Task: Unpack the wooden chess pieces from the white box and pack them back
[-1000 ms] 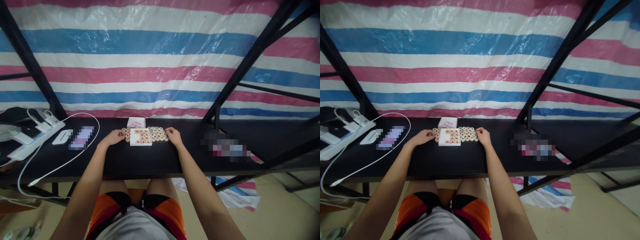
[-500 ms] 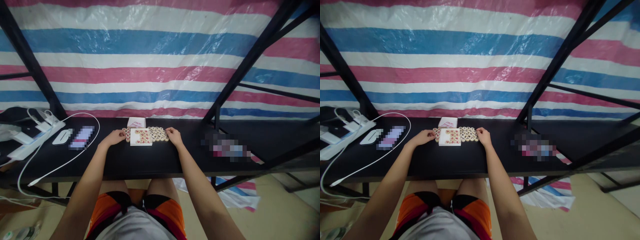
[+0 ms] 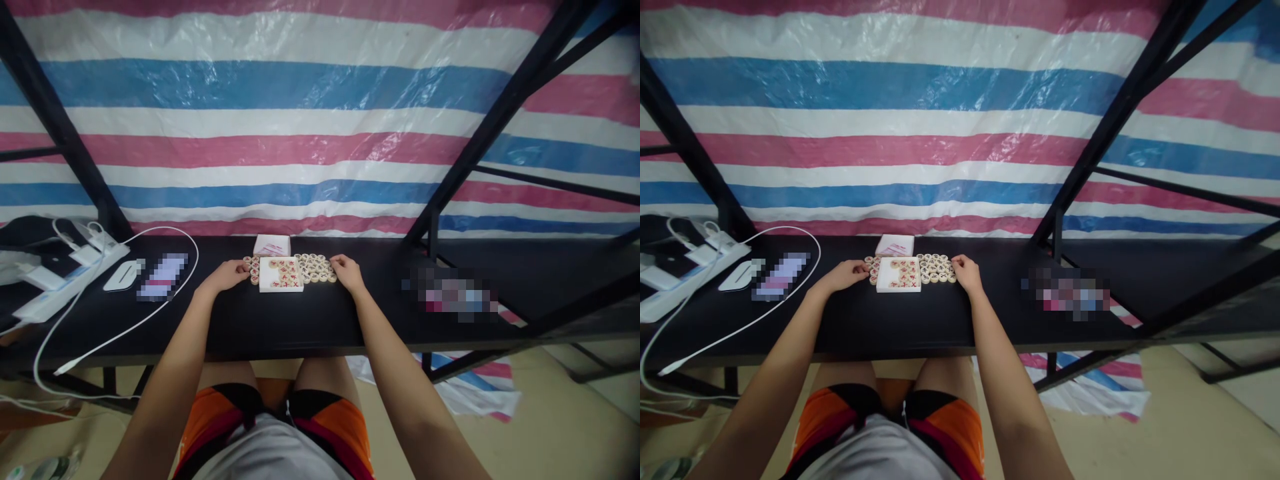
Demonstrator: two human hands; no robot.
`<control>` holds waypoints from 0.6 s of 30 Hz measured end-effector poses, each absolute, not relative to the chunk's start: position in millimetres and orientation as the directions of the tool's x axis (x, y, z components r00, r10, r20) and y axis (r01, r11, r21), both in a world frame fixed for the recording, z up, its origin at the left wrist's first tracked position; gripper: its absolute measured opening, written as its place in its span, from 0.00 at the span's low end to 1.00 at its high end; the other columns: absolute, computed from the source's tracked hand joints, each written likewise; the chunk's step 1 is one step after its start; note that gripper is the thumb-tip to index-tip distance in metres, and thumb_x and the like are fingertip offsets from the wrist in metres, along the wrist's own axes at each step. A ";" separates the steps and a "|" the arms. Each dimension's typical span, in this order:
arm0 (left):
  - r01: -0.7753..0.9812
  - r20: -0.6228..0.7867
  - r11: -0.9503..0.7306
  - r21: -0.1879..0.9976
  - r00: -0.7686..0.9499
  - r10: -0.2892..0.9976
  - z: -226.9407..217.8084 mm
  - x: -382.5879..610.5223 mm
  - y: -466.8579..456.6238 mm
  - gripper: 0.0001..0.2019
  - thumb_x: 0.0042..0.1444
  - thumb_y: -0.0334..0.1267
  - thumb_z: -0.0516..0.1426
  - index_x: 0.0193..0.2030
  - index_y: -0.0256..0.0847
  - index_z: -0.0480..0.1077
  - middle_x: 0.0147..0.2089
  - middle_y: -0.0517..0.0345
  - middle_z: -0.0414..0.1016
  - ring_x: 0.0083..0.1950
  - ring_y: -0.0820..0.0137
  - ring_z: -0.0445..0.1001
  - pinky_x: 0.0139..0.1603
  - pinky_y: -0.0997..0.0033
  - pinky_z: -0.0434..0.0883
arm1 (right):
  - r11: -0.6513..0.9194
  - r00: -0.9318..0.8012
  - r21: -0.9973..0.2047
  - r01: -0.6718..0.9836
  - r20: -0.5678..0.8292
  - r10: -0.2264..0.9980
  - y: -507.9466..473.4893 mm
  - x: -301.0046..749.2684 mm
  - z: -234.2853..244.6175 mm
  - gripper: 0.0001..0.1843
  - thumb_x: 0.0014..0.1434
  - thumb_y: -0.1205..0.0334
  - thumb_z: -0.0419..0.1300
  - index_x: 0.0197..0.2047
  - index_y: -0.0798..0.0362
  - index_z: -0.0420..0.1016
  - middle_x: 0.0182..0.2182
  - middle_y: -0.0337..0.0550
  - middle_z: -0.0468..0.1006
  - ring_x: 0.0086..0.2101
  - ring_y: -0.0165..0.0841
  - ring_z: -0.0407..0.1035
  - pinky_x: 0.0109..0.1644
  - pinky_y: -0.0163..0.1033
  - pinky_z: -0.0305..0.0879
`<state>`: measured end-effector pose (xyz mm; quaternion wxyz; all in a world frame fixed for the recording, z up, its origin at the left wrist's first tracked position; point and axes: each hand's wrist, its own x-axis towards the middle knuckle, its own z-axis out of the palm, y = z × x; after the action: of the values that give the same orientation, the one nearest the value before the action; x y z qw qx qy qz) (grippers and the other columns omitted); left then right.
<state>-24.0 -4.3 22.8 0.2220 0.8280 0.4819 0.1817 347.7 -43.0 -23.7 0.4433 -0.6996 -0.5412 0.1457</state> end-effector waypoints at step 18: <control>0.732 0.108 -0.444 0.516 0.459 0.882 26.5 -22.1 -7.4 0.12 0.51 0.44 0.53 0.35 0.42 0.75 0.34 0.56 0.77 0.35 0.65 0.74 0.38 0.70 0.66 | -0.021 0.372 -0.771 0.636 0.283 0.884 -43.7 347.0 -23.9 0.13 0.51 0.58 0.53 0.35 0.52 0.77 0.31 0.42 0.80 0.33 0.34 0.72 0.42 0.38 0.64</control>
<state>-22.1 -7.4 26.5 0.2030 0.8295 0.4865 0.1844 347.0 -43.7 -23.9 0.4417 -0.7004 -0.5427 0.1406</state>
